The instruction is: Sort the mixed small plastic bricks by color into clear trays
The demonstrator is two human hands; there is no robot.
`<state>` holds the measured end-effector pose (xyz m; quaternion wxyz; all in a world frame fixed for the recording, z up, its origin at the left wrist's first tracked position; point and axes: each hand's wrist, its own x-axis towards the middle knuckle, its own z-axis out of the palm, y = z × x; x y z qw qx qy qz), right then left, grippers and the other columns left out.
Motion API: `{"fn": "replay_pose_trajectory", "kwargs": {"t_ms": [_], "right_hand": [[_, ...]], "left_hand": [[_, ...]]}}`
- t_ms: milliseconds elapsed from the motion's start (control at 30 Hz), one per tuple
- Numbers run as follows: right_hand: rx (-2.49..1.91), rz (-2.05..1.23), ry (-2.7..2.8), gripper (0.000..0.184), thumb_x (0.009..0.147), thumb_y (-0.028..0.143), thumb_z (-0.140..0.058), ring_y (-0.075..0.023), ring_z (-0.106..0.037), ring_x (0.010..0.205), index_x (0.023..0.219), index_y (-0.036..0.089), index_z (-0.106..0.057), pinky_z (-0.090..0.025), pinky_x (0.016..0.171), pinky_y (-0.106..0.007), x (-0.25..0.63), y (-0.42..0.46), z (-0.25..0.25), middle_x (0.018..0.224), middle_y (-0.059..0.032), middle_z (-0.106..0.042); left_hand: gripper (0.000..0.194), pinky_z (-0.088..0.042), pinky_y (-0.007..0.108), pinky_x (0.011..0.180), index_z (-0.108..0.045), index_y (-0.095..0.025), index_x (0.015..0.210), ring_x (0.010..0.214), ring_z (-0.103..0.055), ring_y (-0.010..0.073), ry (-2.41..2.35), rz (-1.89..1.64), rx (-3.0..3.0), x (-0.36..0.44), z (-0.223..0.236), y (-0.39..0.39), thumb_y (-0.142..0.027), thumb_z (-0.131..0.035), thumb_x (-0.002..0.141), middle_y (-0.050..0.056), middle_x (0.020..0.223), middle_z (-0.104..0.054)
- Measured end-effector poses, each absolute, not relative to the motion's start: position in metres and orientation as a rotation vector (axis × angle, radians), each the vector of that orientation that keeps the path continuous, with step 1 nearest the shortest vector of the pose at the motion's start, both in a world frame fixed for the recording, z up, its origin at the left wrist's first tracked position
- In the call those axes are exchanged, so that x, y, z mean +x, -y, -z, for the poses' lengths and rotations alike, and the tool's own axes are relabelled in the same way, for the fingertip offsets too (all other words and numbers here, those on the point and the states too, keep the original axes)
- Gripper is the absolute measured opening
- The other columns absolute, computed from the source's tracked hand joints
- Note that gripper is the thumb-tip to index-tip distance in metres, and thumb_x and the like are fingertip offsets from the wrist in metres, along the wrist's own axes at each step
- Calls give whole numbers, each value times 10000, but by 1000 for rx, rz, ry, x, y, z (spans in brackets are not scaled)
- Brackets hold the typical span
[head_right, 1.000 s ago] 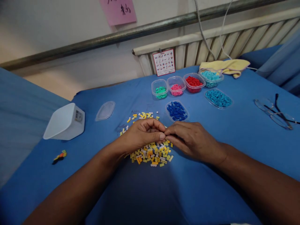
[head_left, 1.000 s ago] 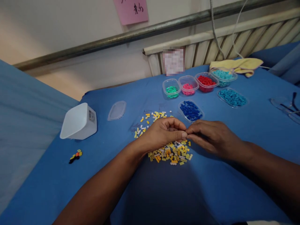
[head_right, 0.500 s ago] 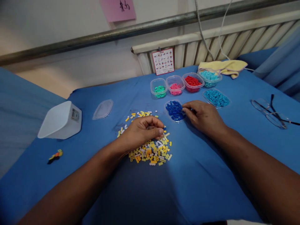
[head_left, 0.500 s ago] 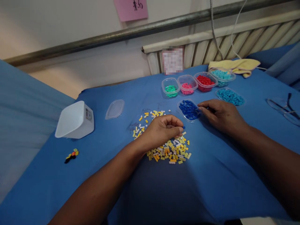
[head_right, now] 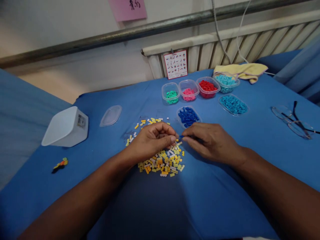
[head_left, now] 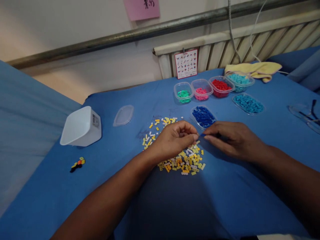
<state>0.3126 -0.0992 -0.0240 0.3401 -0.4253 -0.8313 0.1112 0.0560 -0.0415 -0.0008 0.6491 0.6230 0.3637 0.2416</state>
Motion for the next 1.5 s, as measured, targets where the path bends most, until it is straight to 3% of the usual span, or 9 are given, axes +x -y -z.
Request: {"fn": "replay_pose_trajectory", "kwargs": {"t_ms": [167,400,633,900,1100,1300,1500], "right_hand": [[-1476,-112,2007,233,1083,387,-655,-278,-798,846,1149,262,-840,-602,725,-413,347,78,36,1018,-81,-861],[-1495,-60,1983,253,1055,416,-676,-305,-803,891,1117,270,-873,-616,787,-448,366,62,52,1013,-85,-858],[-1606,-61,1842,257,1037,423,-670,-322,-805,887,1082,265,-866,-634,814,-483,377,60,55,1020,-102,-859],[-1435,-184,2054,294,1054,493,-653,-327,-803,948,1034,281,-855,-631,860,-501,370,63,59,1036,-79,-851],[-1371,-140,2071,272,1086,463,-626,-334,-796,1029,1065,292,-836,-636,947,-536,366,65,50,1085,-88,-852],[-1398,-107,2000,220,1081,403,-653,-305,-803,956,1015,266,-812,-639,885,-492,361,69,44,1034,-81,-850],[-1287,-102,2024,183,1088,377,-663,-287,-806,932,1034,280,-808,-646,852,-453,349,74,41,1036,-67,-855]], "left_hand": [[229,-502,274,723,-763,-171,1029,777,-622,126,-1007,-817,1663,41,-5,18,-374,-804,931,20,904,-729],[246,-487,283,728,-796,-170,1020,795,-635,150,-1187,-913,1883,12,-18,-13,-398,-763,933,36,928,-769],[219,-479,297,689,-837,-181,1045,742,-667,161,-1262,-504,2208,-20,-35,-29,-331,-706,955,28,896,-801],[285,-557,332,921,-852,-200,1130,1034,-766,217,-1119,-55,2520,-21,-29,-23,-132,-623,975,61,1172,-837],[321,-558,332,951,-832,-212,1236,1100,-768,229,-1038,69,2577,-17,-26,-19,-169,-609,1010,72,1270,-822],[269,-533,356,909,-823,-203,1143,1041,-748,242,-1024,11,2621,-12,-22,-18,-220,-584,1021,76,1179,-820],[229,-470,319,718,-775,-192,1048,780,-692,182,-1130,-239,2402,-10,-25,-18,-324,-588,1043,28,924,-795]]}}
